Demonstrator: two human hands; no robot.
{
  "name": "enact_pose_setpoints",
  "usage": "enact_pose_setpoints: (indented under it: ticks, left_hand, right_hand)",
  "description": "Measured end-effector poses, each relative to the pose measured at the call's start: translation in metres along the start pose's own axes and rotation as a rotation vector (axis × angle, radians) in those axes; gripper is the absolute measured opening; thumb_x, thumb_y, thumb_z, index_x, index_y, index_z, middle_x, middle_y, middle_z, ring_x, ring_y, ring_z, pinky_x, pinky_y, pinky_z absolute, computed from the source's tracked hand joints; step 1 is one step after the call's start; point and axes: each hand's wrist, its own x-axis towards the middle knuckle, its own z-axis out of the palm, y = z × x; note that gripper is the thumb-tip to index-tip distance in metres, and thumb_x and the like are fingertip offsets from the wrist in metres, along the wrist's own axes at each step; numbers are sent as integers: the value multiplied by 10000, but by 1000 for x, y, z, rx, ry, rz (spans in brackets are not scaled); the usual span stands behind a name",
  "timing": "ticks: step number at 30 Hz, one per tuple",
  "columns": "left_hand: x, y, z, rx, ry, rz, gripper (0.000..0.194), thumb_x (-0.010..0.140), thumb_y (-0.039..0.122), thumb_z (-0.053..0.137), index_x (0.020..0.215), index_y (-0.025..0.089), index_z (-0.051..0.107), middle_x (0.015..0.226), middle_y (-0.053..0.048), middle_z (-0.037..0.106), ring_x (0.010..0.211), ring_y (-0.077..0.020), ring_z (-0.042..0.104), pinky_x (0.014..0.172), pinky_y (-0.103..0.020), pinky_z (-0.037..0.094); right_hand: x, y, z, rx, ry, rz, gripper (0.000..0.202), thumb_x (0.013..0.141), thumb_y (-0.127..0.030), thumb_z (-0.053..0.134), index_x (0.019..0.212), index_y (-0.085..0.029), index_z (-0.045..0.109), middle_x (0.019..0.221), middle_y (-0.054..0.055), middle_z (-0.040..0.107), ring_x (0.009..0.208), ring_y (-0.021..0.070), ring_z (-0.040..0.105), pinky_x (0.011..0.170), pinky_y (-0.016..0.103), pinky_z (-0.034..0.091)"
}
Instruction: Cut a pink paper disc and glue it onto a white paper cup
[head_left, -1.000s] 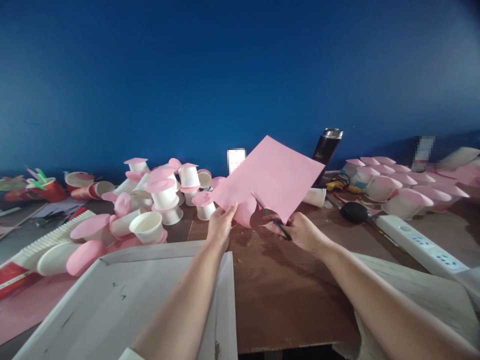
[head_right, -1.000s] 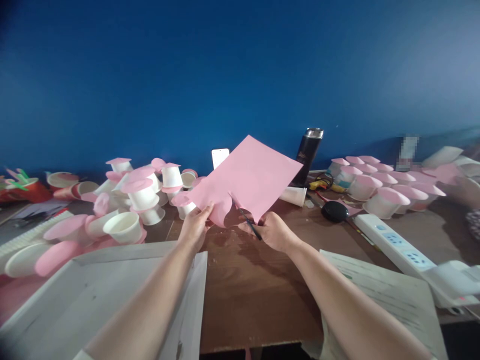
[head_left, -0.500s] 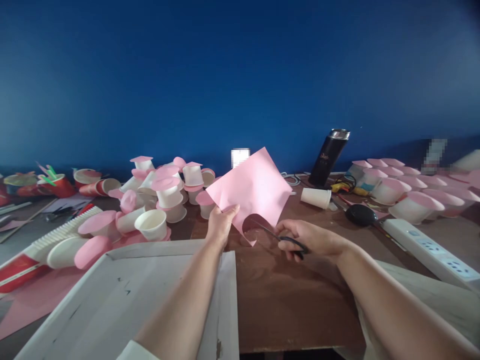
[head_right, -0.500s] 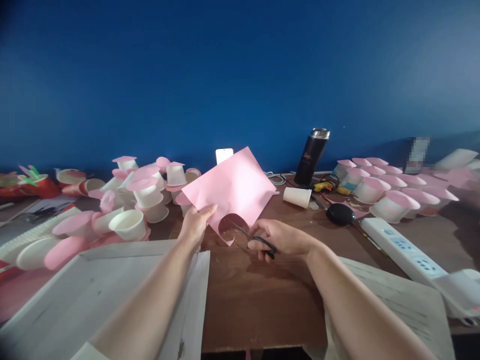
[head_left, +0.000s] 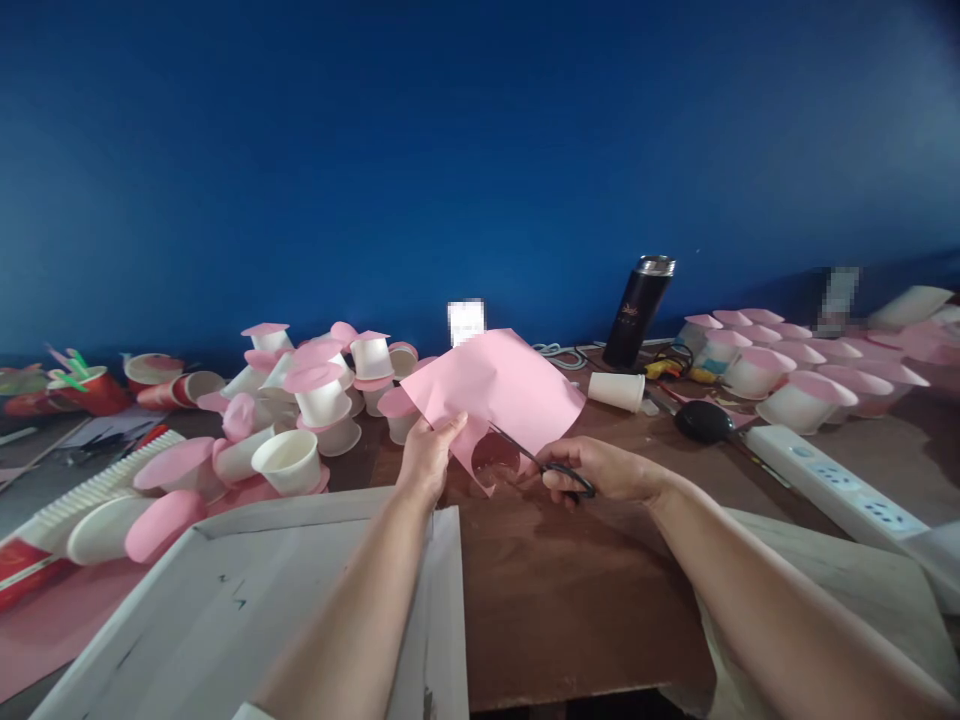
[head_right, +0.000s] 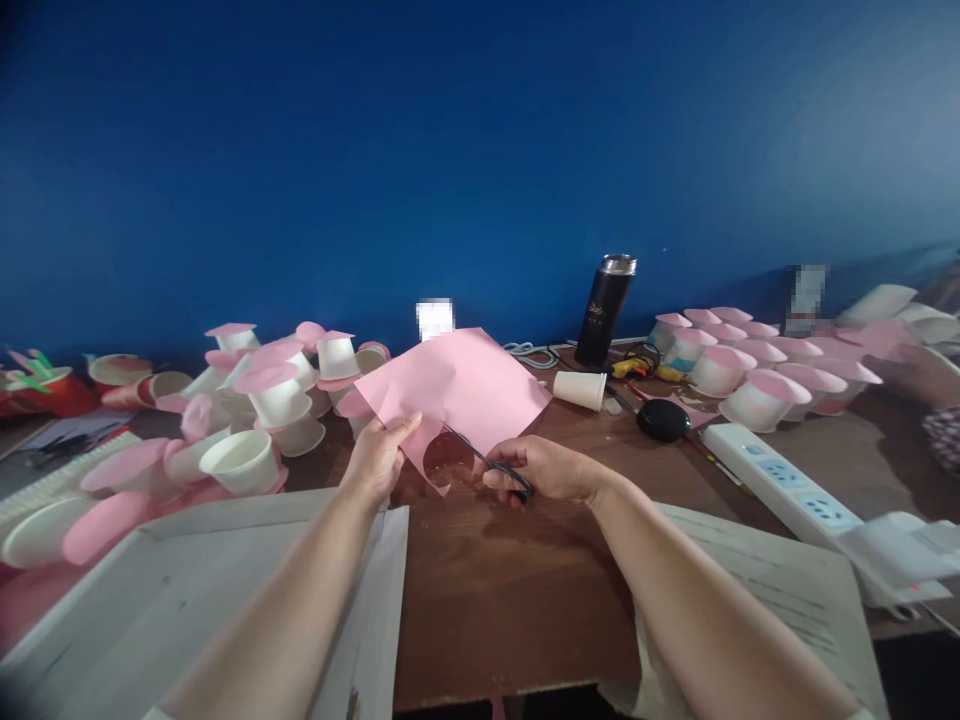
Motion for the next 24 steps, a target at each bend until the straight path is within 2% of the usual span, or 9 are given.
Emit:
enact_pose_setpoints:
  ticks: [5, 10, 16, 19, 24]
  left_hand:
    - [-3, 0, 5, -4, -12, -52, 446, 588, 328, 816, 961, 133, 665, 938, -90, 719, 834, -219, 675, 805, -353, 516]
    - [-5, -2, 8, 75, -29, -43, 487, 574, 358, 818, 977, 127, 670, 971, -114, 716, 885, -252, 668, 803, -362, 512]
    - [-10, -2, 14, 131, 9, -59, 536, 503, 371, 845, 945, 110, 692, 822, -101, 727, 850, -283, 671, 784, -371, 511]
    - [-12, -1, 16, 140, -3, -59, 530, 504, 369, 845, 941, 107, 697, 812, -104, 728, 846, -288, 673, 787, -377, 511]
    - [-16, 2, 18, 120, -28, -95, 519, 516, 364, 845, 940, 100, 703, 816, -116, 731, 827, -294, 679, 778, -388, 518]
  right_hand:
    - [5, 1, 6, 22, 96, -34, 488, 775, -564, 636, 984, -124, 615, 702, 16, 606, 586, 103, 573, 482, 199, 453]
    - [9, 1, 11, 41, 174, -86, 472, 796, -565, 611, 949, -118, 611, 704, 22, 605, 563, 98, 563, 434, 190, 432]
    - [15, 3, 17, 82, 287, -63, 504, 724, -601, 659, 914, -137, 609, 669, 9, 594, 565, 121, 564, 410, 209, 442]
    - [17, 1, 19, 57, 330, -75, 518, 675, -597, 702, 893, -133, 620, 640, -2, 580, 555, 114, 545, 434, 212, 434]
    - [17, -2, 21, 42, 343, -101, 503, 663, -612, 701, 829, -143, 624, 622, -14, 558, 539, 106, 516, 453, 221, 416]
